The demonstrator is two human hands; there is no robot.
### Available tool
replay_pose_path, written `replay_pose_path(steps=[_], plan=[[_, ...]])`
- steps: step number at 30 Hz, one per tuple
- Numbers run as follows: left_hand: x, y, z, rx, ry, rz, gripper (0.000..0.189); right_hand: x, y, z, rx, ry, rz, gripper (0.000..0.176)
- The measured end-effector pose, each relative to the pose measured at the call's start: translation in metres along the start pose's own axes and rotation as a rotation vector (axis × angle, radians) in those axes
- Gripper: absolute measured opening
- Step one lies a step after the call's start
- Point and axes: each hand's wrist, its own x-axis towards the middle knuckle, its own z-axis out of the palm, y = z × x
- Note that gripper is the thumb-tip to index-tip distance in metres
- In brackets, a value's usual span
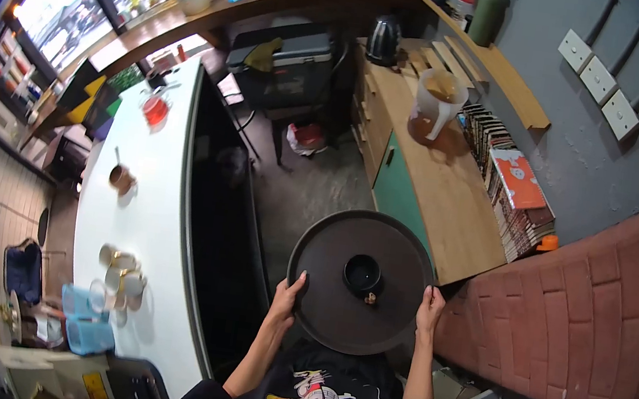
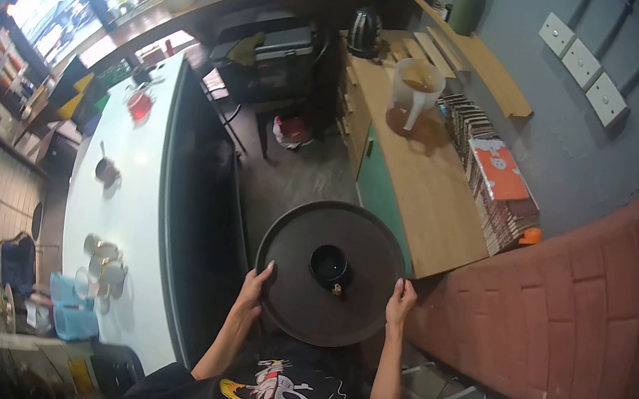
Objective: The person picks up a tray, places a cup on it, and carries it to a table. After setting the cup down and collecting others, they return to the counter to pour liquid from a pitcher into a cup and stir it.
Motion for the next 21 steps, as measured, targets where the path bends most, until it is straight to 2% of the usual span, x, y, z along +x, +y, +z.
replay_pose_path(steps=[4, 6, 8, 10, 11, 13, 19, 21], plan=[[0.089, 0.004, 0.056, 0.037, -0.077, -0.039, 0.044, 0.071, 0.039, 0.008, -0.087, 0.036, 0.136, 0.039], [0.123, 0.005, 0.081, 0.105, -0.09, -0.096, 0.045, 0.092, 0.068, 0.017, -0.252, 0.213, 0.021, 0.043], [0.171, 0.001, 0.108, 0.128, -0.126, -0.124, 0.046, 0.118, 0.09, 0.021, -0.305, 0.282, 0.032, 0.043], [0.189, 0.009, 0.144, 0.184, -0.12, -0.148, 0.047, 0.136, 0.095, 0.02, -0.404, 0.39, -0.013, 0.037], [0.207, 0.006, 0.154, 0.184, -0.16, -0.163, 0.047, 0.144, 0.097, 0.018, -0.412, 0.401, -0.003, 0.037], [0.236, 0.001, 0.173, 0.186, -0.199, -0.184, 0.047, 0.157, 0.1, 0.013, -0.503, 0.363, 0.183, 0.028], [0.275, -0.014, 0.211, 0.221, -0.246, -0.25, 0.049, 0.179, 0.107, -0.002, -0.538, 0.33, 0.199, 0.014], [0.283, -0.019, 0.218, 0.231, -0.223, -0.248, 0.049, 0.184, 0.104, -0.007, -0.567, 0.351, 0.174, 0.015]])
